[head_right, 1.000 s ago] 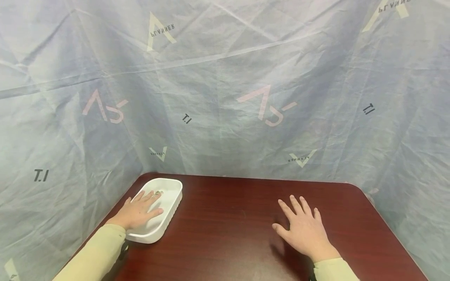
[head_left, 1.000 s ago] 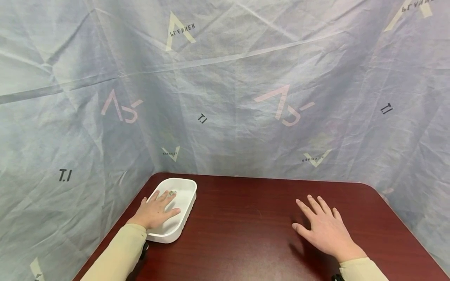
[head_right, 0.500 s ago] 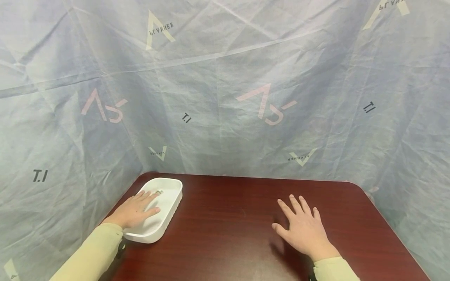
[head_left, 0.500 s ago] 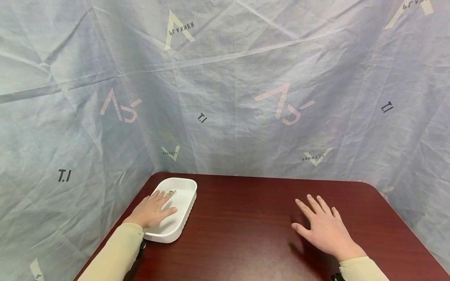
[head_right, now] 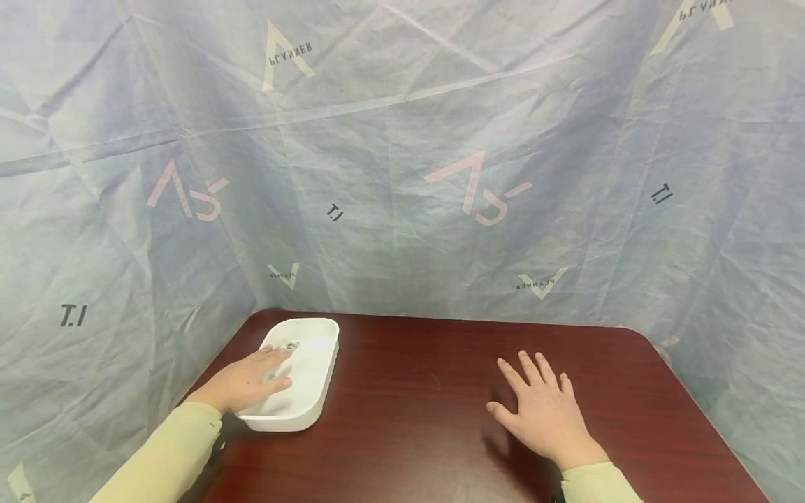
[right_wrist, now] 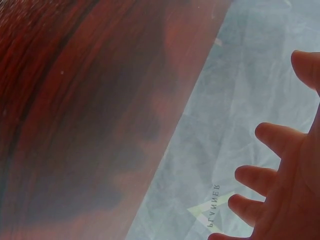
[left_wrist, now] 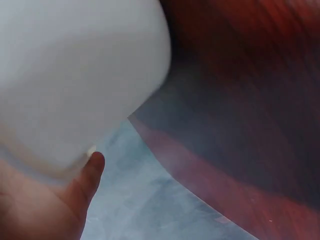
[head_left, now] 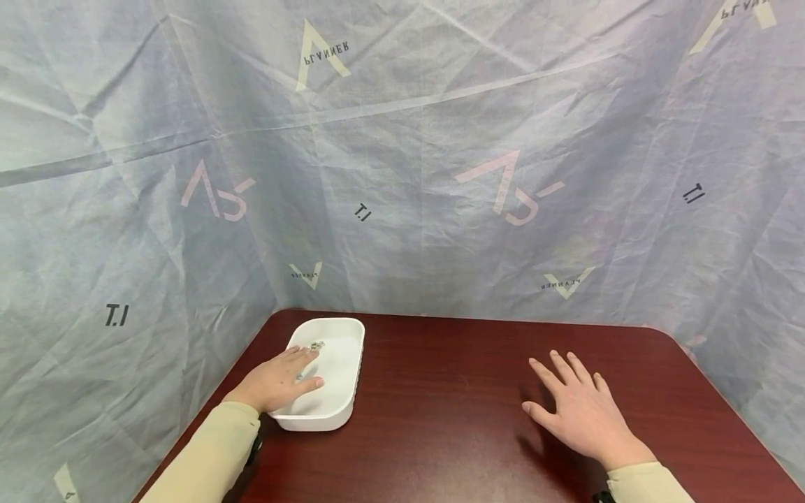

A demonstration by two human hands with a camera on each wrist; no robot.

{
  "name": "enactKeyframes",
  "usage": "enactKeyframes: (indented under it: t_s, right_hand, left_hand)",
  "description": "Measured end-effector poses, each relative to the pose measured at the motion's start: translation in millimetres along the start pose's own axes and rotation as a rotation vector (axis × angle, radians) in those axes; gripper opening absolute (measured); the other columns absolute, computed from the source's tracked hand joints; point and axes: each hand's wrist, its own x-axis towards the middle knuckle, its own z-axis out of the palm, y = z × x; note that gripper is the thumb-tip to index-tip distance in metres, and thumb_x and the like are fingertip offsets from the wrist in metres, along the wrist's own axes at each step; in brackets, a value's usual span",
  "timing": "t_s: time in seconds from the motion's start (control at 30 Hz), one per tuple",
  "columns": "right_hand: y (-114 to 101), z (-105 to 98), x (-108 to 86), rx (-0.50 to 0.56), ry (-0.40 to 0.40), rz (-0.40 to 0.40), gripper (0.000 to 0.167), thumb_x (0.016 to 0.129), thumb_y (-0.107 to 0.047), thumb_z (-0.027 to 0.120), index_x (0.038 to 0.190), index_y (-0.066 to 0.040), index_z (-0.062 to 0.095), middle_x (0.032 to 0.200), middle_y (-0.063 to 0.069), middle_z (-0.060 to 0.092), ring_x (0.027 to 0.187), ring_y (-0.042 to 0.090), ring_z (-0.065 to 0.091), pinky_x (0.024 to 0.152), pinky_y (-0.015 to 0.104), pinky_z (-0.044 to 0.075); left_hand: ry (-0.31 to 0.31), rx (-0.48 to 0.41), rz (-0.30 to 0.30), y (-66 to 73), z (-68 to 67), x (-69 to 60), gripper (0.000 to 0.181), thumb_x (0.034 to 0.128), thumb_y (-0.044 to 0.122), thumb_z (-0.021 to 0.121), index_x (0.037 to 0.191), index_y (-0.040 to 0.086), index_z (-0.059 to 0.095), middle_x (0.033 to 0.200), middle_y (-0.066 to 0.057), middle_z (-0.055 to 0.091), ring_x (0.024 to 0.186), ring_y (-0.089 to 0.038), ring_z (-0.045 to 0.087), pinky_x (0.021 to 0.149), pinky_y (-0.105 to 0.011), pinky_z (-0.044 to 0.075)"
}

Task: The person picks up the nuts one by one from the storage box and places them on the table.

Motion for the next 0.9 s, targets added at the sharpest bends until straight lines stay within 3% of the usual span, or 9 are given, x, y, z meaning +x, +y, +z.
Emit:
enactKeyframes:
  t_s: [0.37, 0.6, 0.9]
  right_hand:
    - [-0.8, 1.1, -2.3, 0.01, 0.001, 0.001, 0.08, 0.091, -0.071, 0.054, 0.15, -0.017, 0.05, 0.155, 0.024, 0.038, 0.143, 0.048, 0.028, 0.1, 0.076, 0.024]
    - [-0.8, 0.0, -0.7, 0.013, 0.008, -0.004, 0.075, 0.09, -0.062, 0.062, 0.15, -0.017, 0.051, 0.155, 0.023, 0.038, 0.143, 0.048, 0.027, 0.101, 0.075, 0.023]
    - [-2.9, -2.3, 3.2, 0.021, -0.007, -0.006, 0.079, 0.092, -0.07, 0.053, 0.152, -0.019, 0.048, 0.157, 0.023, 0.035, 0.145, 0.047, 0.024, 0.102, 0.075, 0.022]
  left_hand:
    - [-0.026, -0.018, 0.073, 17.8, 6.9, 0.6, 0.075, 0.0938, 0.07, 0.048, 0.138, 0.011, 0.062, 0.143, -0.011, 0.057, 0.143, -0.035, 0.038, 0.112, -0.053, 0.032]
    - [-0.036, -0.039, 0.204, 28.4, 9.6, -0.7, 0.067, 0.0961, 0.066, 0.048, 0.13, 0.012, 0.067, 0.137, -0.012, 0.06, 0.142, -0.035, 0.04, 0.111, -0.053, 0.034]
    - [-0.058, -0.04, 0.36, 56.6, 10.7, 0.0, 0.059, 0.0968, 0.06, 0.053, 0.129, 0.013, 0.067, 0.141, -0.012, 0.058, 0.145, -0.035, 0.035, 0.11, -0.051, 0.036]
